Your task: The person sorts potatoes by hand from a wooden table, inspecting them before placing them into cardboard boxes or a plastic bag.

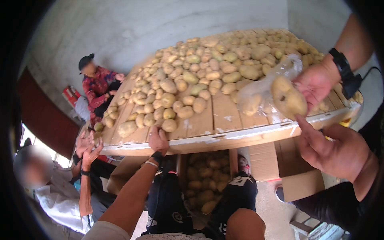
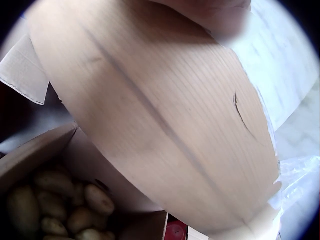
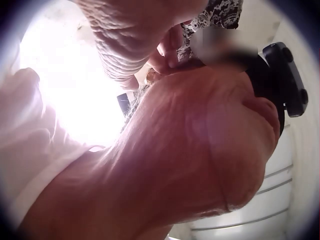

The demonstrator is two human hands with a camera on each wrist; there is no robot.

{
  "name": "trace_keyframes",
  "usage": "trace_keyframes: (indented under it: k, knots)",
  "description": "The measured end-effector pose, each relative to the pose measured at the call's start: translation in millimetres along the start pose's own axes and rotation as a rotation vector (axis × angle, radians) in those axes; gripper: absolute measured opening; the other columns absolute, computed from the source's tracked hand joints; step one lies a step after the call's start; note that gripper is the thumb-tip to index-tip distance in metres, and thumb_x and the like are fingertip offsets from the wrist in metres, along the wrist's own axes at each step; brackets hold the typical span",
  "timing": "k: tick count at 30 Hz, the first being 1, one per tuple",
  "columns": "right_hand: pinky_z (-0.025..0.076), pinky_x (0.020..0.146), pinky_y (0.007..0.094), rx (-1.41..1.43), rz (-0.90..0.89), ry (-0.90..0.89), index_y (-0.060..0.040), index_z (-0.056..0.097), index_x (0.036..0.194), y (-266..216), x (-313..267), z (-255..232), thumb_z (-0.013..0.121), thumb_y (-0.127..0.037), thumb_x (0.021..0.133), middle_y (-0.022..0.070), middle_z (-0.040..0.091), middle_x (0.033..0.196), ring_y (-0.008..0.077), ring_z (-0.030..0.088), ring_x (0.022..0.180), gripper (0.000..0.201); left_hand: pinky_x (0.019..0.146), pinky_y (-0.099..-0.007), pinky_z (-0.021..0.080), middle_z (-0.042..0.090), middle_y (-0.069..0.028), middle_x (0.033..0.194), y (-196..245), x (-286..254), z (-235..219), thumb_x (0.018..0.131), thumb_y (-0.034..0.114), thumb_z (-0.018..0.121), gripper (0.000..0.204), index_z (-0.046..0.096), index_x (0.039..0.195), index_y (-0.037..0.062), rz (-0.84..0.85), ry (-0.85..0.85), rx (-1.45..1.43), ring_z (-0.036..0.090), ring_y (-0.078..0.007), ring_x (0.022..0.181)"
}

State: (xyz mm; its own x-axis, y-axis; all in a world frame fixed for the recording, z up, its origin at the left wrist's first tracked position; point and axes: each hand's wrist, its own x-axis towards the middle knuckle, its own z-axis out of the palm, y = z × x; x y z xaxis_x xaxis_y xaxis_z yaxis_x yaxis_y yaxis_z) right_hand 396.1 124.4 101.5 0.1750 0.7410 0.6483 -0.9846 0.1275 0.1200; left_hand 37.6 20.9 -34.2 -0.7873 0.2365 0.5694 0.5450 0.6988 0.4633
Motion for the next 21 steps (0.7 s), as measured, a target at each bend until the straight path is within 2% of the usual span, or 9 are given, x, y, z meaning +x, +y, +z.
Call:
trace_keyframes:
  k: [3, 6, 9, 11, 14, 16, 17, 19, 21]
  knots:
    - [0.036, 0.072, 0.029, -0.164, -0.099, -0.066, -0.0131, 0.058, 0.084, -45, 13, 12, 0.062, -0.031, 0.085, 0.0007, 0.058, 0.089, 0.0155, 0.047, 0.084, 0.018, 0.069, -0.0465, 0.043, 0.062, -0.014, 0.085, -1, -1, -2, 0.082, 0.022, 0.045, 0.021, 0.056, 0.097, 0.0102, 0.049, -0.019, -0.022, 0.057, -0.0359, 0.079]
    - [0.036, 0.07, 0.0277, -0.229, -0.159, -0.155, -0.0135, 0.058, 0.084, -66, 30, 34, 0.063, -0.031, 0.085, -0.0009, 0.057, 0.088, 0.0145, 0.047, 0.081, 0.018, 0.07, -0.0468, 0.043, 0.062, -0.014, 0.087, -7, 1, 3, 0.084, 0.022, 0.042, 0.023, 0.054, 0.1, 0.0094, 0.104, -0.005, -0.012, 0.057, -0.036, 0.08]
    - [0.036, 0.068, 0.0264, -0.223, -0.185, -0.188, -0.0139, 0.058, 0.084, -47, 45, 62, 0.063, -0.031, 0.085, -0.0025, 0.057, 0.087, 0.0134, 0.046, 0.079, 0.018, 0.071, -0.0467, 0.043, 0.061, -0.0139, 0.089, -11, 3, 4, 0.083, 0.021, 0.041, 0.025, 0.054, 0.101, 0.0088, 0.103, -0.051, -0.014, 0.057, -0.036, 0.081]
    - [0.036, 0.066, 0.0256, -0.213, -0.182, -0.211, -0.0141, 0.059, 0.084, -52, 43, 59, 0.063, -0.031, 0.085, -0.0036, 0.057, 0.086, 0.0127, 0.046, 0.078, 0.017, 0.071, -0.0466, 0.043, 0.061, -0.0136, 0.09, -9, 1, 5, 0.082, 0.02, 0.041, 0.026, 0.054, 0.1, 0.0078, 0.089, -0.023, 0.08, 0.056, -0.0361, 0.081]
    - [0.036, 0.064, 0.0243, -0.173, -0.202, -0.221, -0.0146, 0.059, 0.084, -39, 49, 72, 0.063, -0.031, 0.085, -0.0052, 0.057, 0.085, 0.0116, 0.046, 0.075, 0.017, 0.072, -0.0469, 0.043, 0.061, -0.0135, 0.091, -12, 2, 5, 0.082, 0.019, 0.04, 0.025, 0.055, 0.098, 0.007, 0.121, -0.038, 0.012, 0.056, -0.0359, 0.082]
    - [0.032, 0.058, 0.0241, -0.37, -0.069, -0.229, -0.0161, 0.059, 0.077, -15, 55, 80, 0.064, -0.033, 0.085, -0.0073, 0.053, 0.078, 0.01, 0.04, 0.071, 0.019, 0.072, -0.0472, 0.042, 0.06, -0.0134, 0.091, -12, 0, 8, 0.082, 0.019, 0.041, 0.024, 0.055, 0.097, 0.0068, 0.087, -0.056, 0.011, 0.055, -0.0358, 0.082]
    - [0.033, 0.059, 0.0226, -0.359, -0.019, -0.27, -0.0169, 0.059, 0.077, -6, 59, 82, 0.063, -0.036, 0.085, -0.0064, 0.052, 0.075, 0.0097, 0.039, 0.072, 0.021, 0.072, -0.047, 0.042, 0.06, -0.0136, 0.091, -14, -1, 7, 0.082, 0.018, 0.041, 0.024, 0.055, 0.097, 0.0066, 0.092, -0.056, 0.029, 0.055, -0.0357, 0.082]
    - [0.034, 0.06, 0.0225, -0.425, 0.018, -0.326, -0.0163, 0.058, 0.076, -7, 59, 75, 0.06, -0.039, 0.086, -0.0063, 0.054, 0.077, 0.0094, 0.04, 0.074, 0.024, 0.073, -0.0469, 0.042, 0.06, -0.0137, 0.091, -12, 4, 4, 0.082, 0.018, 0.041, 0.024, 0.055, 0.097, 0.0064, 0.1, -0.049, 0.043, 0.055, -0.0356, 0.083]
    - [0.031, 0.073, 0.0296, -0.432, -0.002, -0.271, -0.016, 0.052, 0.07, -2, 57, 77, 0.051, -0.041, 0.089, -0.0046, 0.051, 0.071, 0.0095, 0.039, 0.067, 0.031, 0.073, -0.0464, 0.042, 0.06, -0.0143, 0.091, -14, 1, 5, 0.081, 0.018, 0.041, 0.023, 0.055, 0.095, 0.0064, 0.101, -0.065, 0.029, 0.055, -0.0362, 0.082]
